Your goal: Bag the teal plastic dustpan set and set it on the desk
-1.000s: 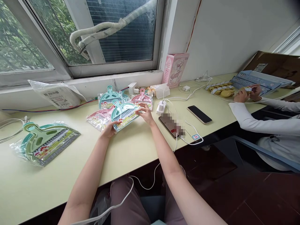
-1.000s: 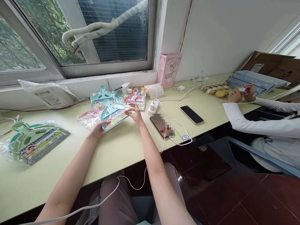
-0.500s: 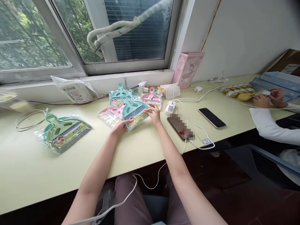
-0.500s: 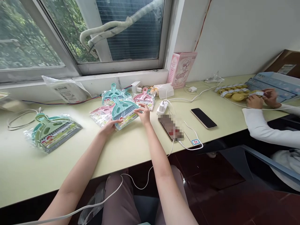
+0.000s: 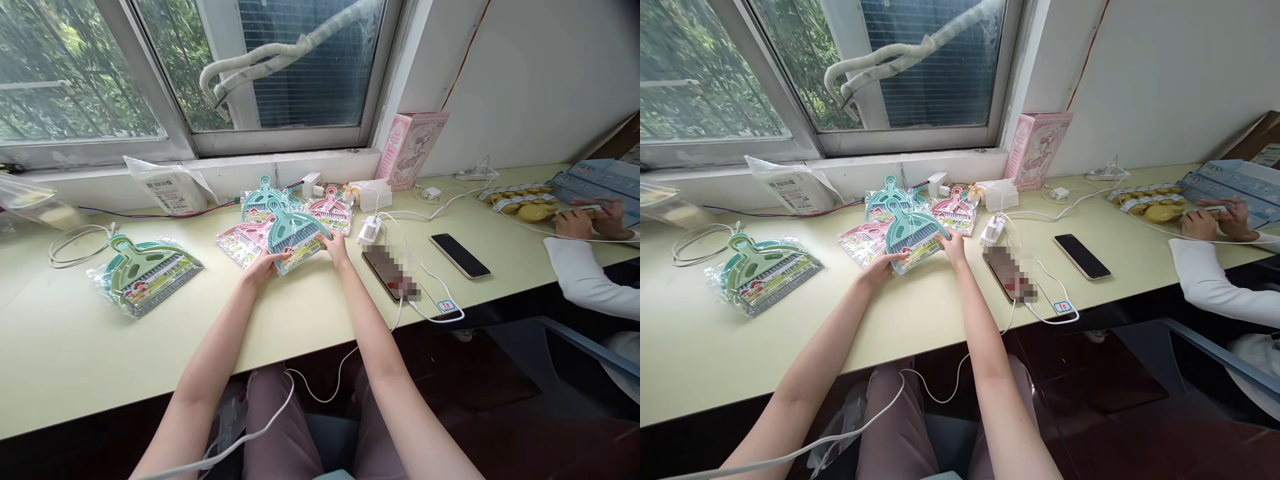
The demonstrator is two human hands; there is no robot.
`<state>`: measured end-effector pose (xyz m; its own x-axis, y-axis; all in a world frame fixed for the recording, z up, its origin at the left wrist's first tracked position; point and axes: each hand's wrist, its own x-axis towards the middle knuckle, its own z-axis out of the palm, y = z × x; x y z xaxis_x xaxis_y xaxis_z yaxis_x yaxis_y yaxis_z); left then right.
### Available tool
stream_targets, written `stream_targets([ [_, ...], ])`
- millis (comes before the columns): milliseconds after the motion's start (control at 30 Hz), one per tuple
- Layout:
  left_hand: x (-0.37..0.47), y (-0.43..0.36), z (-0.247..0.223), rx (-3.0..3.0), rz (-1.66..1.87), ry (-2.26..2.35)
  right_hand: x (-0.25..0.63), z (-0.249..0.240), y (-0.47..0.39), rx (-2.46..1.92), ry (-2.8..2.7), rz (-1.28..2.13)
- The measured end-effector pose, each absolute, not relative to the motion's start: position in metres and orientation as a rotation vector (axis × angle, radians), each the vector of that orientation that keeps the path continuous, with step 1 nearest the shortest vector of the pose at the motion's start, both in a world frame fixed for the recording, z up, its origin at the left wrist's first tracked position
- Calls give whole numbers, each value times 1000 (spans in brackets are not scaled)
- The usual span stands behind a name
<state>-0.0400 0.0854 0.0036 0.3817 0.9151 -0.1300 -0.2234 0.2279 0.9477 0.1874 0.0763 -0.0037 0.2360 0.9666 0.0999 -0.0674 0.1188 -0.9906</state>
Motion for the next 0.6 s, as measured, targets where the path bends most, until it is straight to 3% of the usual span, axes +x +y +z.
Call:
stream_targets([
  [200,-39,84,3,1054,923,797,186,-2,75,-1084,-911,1199],
  [600,-30,71,16,1090,894,606,187,-1,82,-1156,-627,1077],
])
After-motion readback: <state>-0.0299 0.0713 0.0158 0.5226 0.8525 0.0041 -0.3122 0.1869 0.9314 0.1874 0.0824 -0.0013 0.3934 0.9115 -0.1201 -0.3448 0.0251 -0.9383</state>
